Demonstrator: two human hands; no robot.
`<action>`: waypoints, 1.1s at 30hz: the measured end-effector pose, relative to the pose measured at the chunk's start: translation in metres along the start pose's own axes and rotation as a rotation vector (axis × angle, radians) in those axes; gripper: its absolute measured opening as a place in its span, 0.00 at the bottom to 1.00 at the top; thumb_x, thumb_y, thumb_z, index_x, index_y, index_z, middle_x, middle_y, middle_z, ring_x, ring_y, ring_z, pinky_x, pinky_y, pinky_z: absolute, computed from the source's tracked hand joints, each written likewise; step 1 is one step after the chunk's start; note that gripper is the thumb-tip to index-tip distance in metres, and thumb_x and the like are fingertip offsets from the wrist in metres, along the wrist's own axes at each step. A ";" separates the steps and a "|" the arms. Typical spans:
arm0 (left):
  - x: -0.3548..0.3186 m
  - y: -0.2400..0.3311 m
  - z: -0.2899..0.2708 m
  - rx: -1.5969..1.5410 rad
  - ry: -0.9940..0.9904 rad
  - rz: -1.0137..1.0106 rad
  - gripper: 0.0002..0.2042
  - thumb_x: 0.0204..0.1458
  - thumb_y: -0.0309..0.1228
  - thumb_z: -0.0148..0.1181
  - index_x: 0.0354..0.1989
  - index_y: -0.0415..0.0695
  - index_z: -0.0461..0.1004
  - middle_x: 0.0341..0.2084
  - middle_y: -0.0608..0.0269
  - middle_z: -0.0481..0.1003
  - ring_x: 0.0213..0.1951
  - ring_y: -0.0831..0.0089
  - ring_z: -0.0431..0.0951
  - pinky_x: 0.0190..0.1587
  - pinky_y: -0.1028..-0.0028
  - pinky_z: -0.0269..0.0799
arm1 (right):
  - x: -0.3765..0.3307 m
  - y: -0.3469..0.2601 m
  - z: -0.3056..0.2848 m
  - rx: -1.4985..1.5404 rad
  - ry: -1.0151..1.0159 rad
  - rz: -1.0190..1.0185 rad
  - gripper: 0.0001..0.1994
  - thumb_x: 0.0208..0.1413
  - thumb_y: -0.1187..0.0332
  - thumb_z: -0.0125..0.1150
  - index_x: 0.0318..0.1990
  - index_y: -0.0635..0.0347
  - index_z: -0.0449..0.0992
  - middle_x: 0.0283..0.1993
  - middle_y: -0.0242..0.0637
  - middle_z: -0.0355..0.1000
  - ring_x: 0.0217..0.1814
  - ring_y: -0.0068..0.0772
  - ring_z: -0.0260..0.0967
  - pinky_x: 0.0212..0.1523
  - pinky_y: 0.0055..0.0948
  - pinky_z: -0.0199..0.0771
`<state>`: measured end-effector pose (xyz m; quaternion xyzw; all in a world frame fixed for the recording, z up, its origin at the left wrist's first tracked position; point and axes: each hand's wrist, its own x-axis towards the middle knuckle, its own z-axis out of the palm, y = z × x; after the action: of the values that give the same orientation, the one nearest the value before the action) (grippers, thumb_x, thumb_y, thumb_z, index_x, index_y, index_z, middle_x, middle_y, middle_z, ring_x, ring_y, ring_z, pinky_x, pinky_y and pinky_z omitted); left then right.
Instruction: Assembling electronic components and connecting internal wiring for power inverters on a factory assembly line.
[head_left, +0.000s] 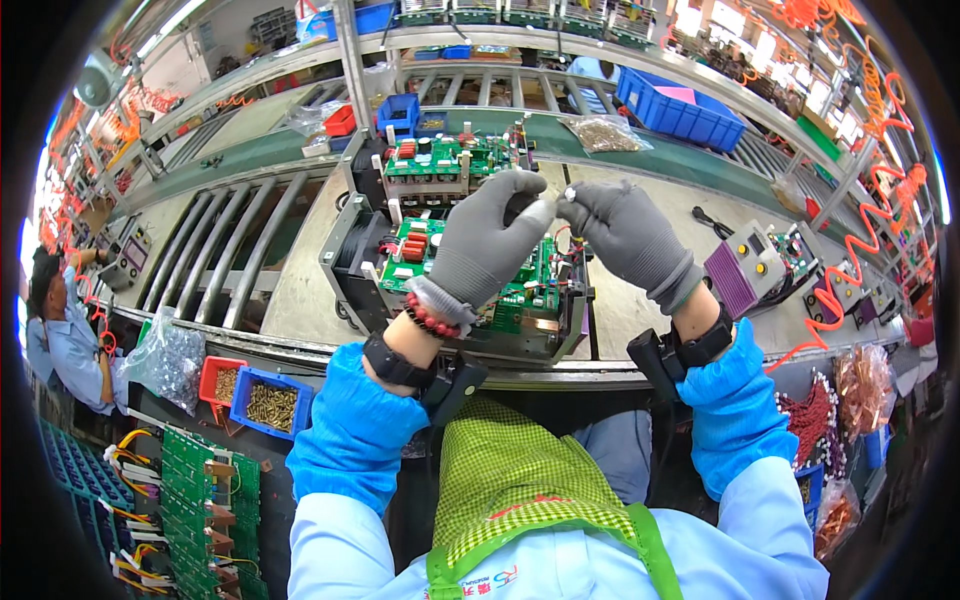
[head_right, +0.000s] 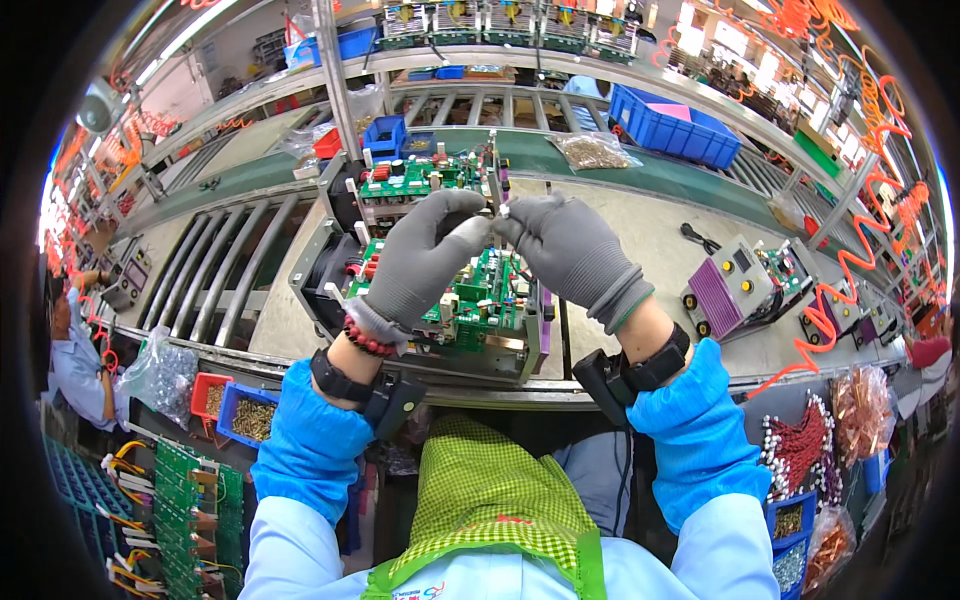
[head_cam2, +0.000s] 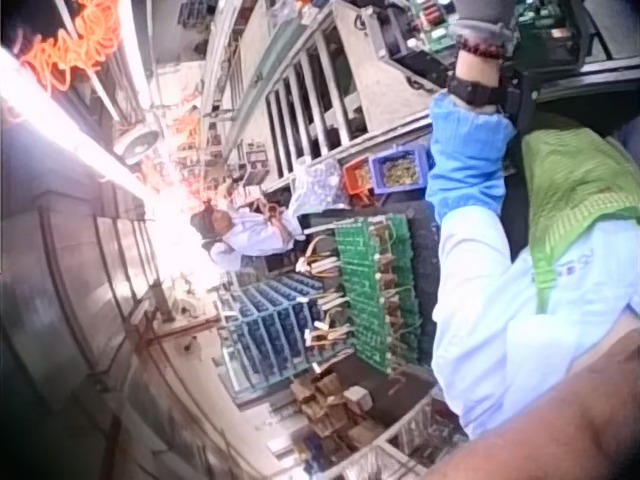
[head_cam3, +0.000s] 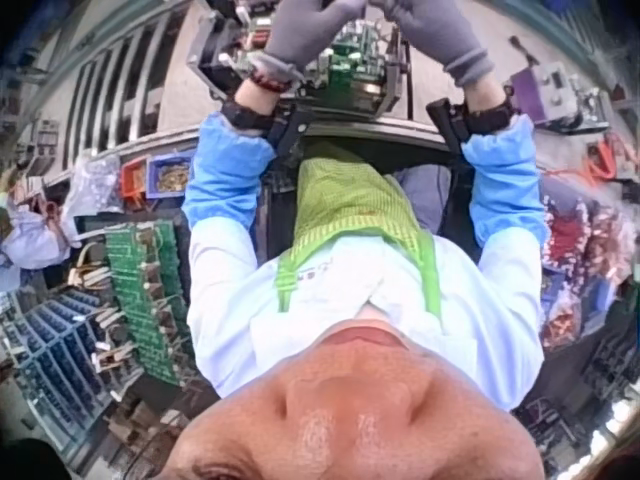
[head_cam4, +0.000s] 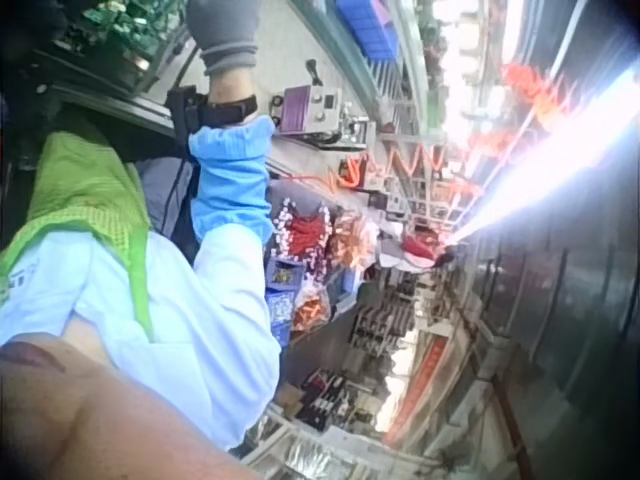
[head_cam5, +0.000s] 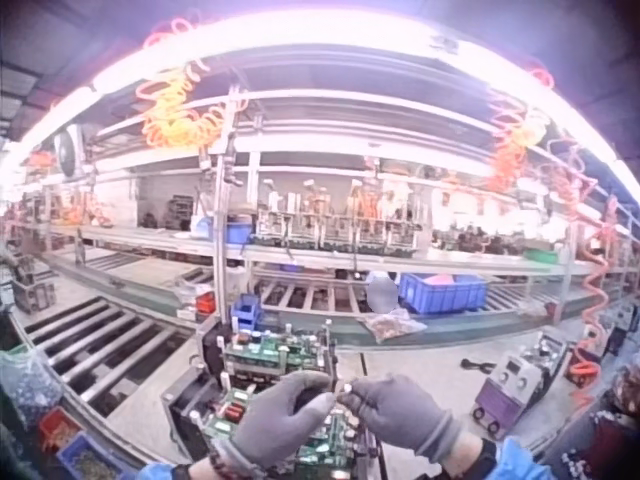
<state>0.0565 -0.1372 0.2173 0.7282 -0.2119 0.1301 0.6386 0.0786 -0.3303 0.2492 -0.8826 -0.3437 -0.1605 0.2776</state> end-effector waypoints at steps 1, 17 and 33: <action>0.001 -0.001 0.004 0.044 0.045 0.038 0.15 0.56 0.31 0.58 0.48 0.35 0.72 0.37 0.61 0.77 0.39 0.78 0.77 0.42 0.77 0.73 | 0.003 0.000 0.000 -0.122 -0.049 -0.060 0.15 0.63 0.55 0.50 0.38 0.57 0.76 0.29 0.49 0.73 0.32 0.57 0.70 0.33 0.46 0.72; 0.020 -0.017 -0.012 0.076 -0.032 -0.230 0.14 0.59 0.37 0.53 0.39 0.36 0.75 0.24 0.56 0.77 0.27 0.70 0.78 0.32 0.71 0.72 | 0.033 0.011 0.011 -0.246 0.082 -0.328 0.09 0.53 0.63 0.61 0.40 0.55 0.78 0.37 0.39 0.75 0.40 0.46 0.74 0.41 0.38 0.75; -0.089 -0.088 0.059 -0.528 -0.277 -0.784 0.24 0.58 0.46 0.55 0.48 0.34 0.72 0.37 0.58 0.76 0.39 0.76 0.77 0.41 0.79 0.72 | 0.074 0.089 0.052 -0.461 -0.592 -0.413 0.07 0.49 0.63 0.57 0.31 0.54 0.79 0.32 0.40 0.74 0.38 0.48 0.72 0.39 0.43 0.71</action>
<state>0.0158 -0.1739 0.0902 0.5770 -0.0306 -0.2764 0.7680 0.1982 -0.3149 0.2095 -0.8422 -0.5333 -0.0253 -0.0757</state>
